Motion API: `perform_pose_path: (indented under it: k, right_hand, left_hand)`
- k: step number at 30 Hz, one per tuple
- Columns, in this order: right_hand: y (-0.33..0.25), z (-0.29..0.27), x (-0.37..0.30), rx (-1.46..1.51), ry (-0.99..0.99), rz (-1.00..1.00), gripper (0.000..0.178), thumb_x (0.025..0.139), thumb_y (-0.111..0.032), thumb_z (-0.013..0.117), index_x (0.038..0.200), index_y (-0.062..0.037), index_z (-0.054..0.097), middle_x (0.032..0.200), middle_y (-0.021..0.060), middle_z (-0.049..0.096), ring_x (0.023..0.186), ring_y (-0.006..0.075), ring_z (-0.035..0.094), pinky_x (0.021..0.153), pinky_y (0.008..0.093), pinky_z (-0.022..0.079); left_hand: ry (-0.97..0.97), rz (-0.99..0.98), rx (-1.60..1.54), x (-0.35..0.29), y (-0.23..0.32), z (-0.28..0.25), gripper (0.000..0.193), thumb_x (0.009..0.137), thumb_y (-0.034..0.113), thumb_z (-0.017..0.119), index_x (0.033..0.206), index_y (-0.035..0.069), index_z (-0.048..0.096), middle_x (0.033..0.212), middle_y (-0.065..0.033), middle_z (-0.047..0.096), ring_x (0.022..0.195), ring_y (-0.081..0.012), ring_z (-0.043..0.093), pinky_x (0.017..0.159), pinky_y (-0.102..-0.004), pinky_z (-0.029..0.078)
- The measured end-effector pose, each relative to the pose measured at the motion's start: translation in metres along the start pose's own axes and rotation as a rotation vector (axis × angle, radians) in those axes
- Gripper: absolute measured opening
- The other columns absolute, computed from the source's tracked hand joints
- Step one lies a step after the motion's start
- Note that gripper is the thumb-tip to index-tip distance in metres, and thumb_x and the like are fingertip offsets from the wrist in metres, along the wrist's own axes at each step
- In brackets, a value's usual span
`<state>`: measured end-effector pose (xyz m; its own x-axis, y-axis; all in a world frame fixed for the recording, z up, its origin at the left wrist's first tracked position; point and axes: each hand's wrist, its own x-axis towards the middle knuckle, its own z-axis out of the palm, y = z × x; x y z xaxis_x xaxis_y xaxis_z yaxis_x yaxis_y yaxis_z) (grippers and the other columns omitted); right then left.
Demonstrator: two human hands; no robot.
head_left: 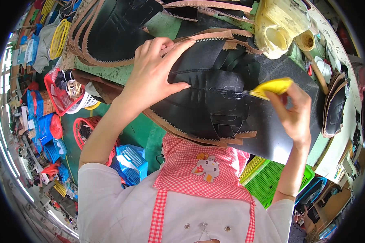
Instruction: Applying small black components to shoe uppers at a workbench.
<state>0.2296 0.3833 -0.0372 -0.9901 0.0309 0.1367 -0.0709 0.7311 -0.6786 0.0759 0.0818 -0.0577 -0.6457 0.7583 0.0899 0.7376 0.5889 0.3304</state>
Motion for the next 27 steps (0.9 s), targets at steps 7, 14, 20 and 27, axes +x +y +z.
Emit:
perform_pose_path:
  k: [7,14,20,27]
  right_hand:
    - [0.022,-0.008,-0.039,0.354,0.273,0.198,0.022,0.087,-0.001,0.078,0.107,0.0007,0.067,0.088,0.0012,0.071,0.067,0.0052,0.056,0.059,0.0213,0.042]
    - [0.029,-0.017,-0.061,0.453,0.349,0.234,0.027,0.091,-0.005,0.077,0.115,-0.0032,0.065,0.09,-0.0001,0.07,0.065,0.0027,0.053,0.058,0.0178,0.041]
    - [0.005,0.016,-0.043,0.264,0.19,0.102,0.014,0.084,-0.002,0.081,0.097,-0.0028,0.075,0.092,0.0033,0.073,0.065,0.0065,0.055,0.058,0.0239,0.043]
    - [-0.008,0.015,-0.031,0.048,0.02,0.054,0.016,0.083,0.0,0.079,0.096,-0.0032,0.072,0.088,0.0039,0.072,0.058,0.0119,0.056,0.053,0.0258,0.043]
  left_hand:
    - [0.032,0.307,-0.312,0.001,-0.015,-0.026,0.057,0.069,0.009,0.087,0.123,0.017,0.073,0.104,-0.0047,0.065,0.091,-0.0227,0.062,0.078,-0.0341,0.053]
    - [0.792,-0.13,0.066,0.006,-0.1,-0.154,0.045,0.091,0.012,0.077,0.135,0.009,0.066,0.118,0.0002,0.072,0.078,-0.0046,0.062,0.068,-0.0186,0.047]
    - [0.317,0.03,-0.015,0.007,-0.075,-0.08,0.029,0.085,0.018,0.079,0.112,0.011,0.072,0.104,-0.0061,0.068,0.093,-0.0243,0.064,0.081,-0.0337,0.051]
    - [-0.031,-0.05,-0.065,-0.003,-0.032,0.0,0.053,0.079,0.019,0.084,0.127,0.013,0.063,0.11,-0.0097,0.063,0.098,-0.0259,0.063,0.087,-0.0381,0.053]
